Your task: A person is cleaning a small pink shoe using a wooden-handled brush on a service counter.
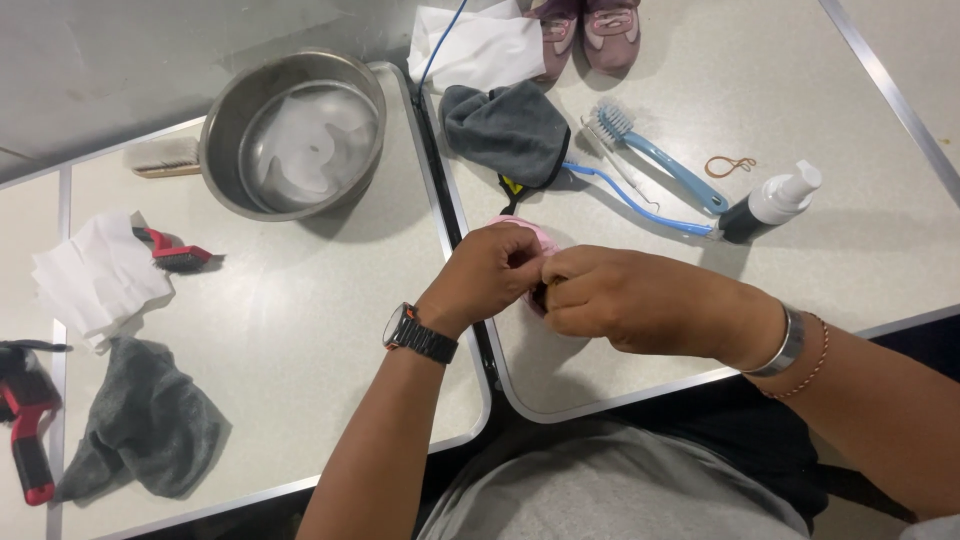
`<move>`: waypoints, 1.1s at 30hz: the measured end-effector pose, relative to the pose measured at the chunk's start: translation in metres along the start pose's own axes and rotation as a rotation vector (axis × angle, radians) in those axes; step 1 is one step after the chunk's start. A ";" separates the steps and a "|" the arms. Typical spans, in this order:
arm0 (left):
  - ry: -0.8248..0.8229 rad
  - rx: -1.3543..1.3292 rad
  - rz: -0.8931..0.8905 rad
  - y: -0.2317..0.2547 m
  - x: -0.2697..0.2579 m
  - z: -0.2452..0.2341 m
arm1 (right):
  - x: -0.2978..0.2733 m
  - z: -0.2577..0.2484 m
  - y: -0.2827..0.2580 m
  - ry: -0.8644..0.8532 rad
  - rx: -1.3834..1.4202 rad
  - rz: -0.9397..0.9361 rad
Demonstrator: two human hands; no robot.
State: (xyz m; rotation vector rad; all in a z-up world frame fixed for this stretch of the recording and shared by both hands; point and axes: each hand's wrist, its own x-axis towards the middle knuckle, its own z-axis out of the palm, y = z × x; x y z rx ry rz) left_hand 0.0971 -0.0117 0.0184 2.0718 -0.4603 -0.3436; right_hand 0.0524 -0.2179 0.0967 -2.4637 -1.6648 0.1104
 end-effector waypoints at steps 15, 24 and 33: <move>0.022 -0.068 -0.004 0.000 -0.001 -0.003 | -0.001 0.016 -0.013 0.323 0.263 0.200; 0.046 -0.108 0.008 0.018 -0.004 -0.007 | -0.015 0.019 0.012 0.381 0.570 0.103; 0.047 0.055 0.042 0.024 -0.005 -0.004 | -0.016 0.045 0.010 0.398 0.235 0.285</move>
